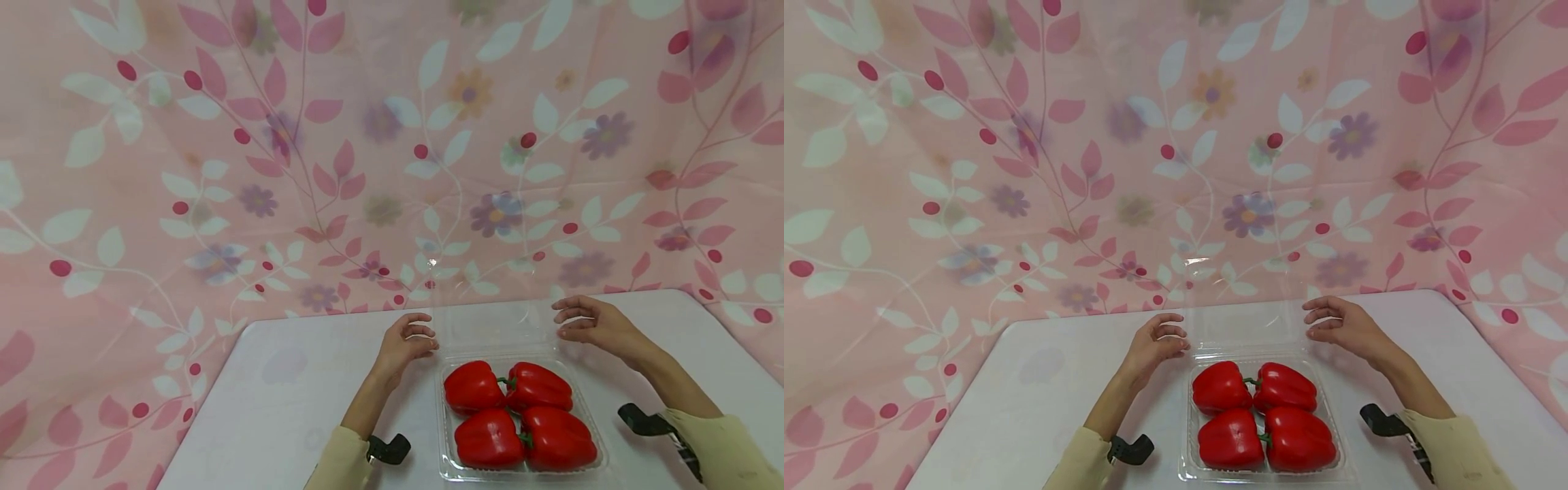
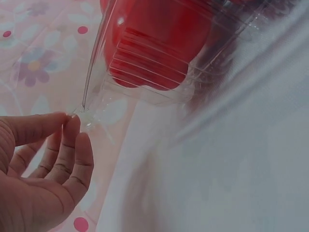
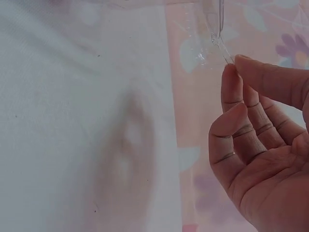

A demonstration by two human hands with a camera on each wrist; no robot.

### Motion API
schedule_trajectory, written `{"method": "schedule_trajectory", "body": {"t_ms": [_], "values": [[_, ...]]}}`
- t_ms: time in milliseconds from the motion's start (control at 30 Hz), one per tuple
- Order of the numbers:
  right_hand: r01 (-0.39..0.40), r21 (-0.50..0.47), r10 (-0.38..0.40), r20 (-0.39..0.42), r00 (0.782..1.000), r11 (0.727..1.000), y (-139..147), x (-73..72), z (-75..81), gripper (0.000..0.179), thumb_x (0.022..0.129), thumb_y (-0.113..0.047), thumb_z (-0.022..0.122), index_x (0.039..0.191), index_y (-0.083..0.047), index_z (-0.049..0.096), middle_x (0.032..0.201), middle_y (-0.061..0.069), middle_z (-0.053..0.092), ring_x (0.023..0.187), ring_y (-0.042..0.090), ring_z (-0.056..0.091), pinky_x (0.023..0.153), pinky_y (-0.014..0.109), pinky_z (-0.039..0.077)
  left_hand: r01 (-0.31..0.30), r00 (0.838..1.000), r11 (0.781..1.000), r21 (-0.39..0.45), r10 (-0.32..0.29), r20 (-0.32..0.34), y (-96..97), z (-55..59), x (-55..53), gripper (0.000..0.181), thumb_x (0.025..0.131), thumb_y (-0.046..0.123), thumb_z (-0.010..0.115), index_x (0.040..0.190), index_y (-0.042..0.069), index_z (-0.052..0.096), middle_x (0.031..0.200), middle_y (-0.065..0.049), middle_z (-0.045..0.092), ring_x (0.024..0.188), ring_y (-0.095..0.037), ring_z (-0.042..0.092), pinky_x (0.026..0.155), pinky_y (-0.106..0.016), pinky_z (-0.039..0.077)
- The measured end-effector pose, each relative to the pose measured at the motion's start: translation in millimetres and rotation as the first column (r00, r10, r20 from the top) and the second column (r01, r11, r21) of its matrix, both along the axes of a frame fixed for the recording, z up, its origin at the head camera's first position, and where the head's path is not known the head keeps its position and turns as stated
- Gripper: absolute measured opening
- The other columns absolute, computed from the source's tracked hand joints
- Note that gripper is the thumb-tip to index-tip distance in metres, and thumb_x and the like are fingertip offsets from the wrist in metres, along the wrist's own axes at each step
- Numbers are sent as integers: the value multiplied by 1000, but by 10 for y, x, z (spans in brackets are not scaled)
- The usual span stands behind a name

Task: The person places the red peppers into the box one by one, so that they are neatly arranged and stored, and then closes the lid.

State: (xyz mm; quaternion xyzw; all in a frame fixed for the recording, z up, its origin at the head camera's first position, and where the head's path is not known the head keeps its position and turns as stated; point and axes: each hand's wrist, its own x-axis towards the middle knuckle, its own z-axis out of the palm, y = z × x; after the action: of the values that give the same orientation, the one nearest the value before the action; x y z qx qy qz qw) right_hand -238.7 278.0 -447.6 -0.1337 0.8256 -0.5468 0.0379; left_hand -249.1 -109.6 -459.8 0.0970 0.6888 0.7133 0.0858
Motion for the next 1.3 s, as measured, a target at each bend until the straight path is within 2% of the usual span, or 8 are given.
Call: {"method": "schedule_trajectory", "body": {"t_ms": [267,500,667,767,933,1067,1167,1300], "values": [[7,-11,-7,-28,1000,1000,12,60,3,39,89,-9,73,118,8,53,104,20,64,88,15,67,76,24,56,60,992,998,-25,-62,-107,-32,8,21,33,87,-3,70,117,1,57,101,-20,63,87,-28,69,79,-39,58],[-16,39,20,-114,993,999,-2,160,39,28,89,-10,73,109,3,58,95,12,66,86,16,67,74,24,57,112,964,987,-113,-136,-230,-59,38,54,27,88,-4,70,111,-2,56,99,-20,62,91,-30,66,78,-32,57],[-18,51,26,-164,986,999,-2,226,39,22,89,-9,73,106,-2,62,94,10,66,88,15,68,74,24,56,101,941,973,-208,-161,-298,-68,55,97,23,89,-4,69,108,0,57,99,-18,64,95,-32,65,82,-30,56],[-22,46,30,-187,982,999,7,258,23,17,89,-8,73,103,-5,64,94,9,67,89,16,68,74,25,57,97,927,962,-254,-180,-328,-64,92,141,20,89,-5,67,107,-3,58,100,-19,64,96,-33,65,83,-32,56],[-40,33,47,-224,974,999,17,308,1,14,88,-3,72,100,-7,66,93,7,67,89,16,68,74,25,57,88,912,950,-300,-198,-359,-43,282,303,16,90,-6,66,104,-7,58,102,-24,63,95,-33,65,86,-38,55],[-17,75,37,-272,962,997,2,363,6,15,86,-1,74,98,-8,69,91,3,69,85,12,68,71,23,56,58,907,940,-337,-191,-376,-32,390,418,11,89,-6,66,99,-4,61,98,-21,66,92,-32,66,87,-38,55],[31,113,4,-295,956,993,-4,415,1,18,84,-2,76,100,-6,70,91,-1,71,80,8,67,67,22,56,30,905,929,-370,-182,-384,-26,403,452,10,89,-6,67,96,-1,64,95,-15,67,91,-30,65,86,-36,55],[95,161,-45,-289,956,982,4,475,2,23,84,-7,77,105,-6,69,92,-3,71,79,6,66,64,23,56,5,907,922,-386,-167,-388,-46,254,378,11,88,-6,69,95,1,65,98,-10,68,95,-29,64,87,-42,55]]}}
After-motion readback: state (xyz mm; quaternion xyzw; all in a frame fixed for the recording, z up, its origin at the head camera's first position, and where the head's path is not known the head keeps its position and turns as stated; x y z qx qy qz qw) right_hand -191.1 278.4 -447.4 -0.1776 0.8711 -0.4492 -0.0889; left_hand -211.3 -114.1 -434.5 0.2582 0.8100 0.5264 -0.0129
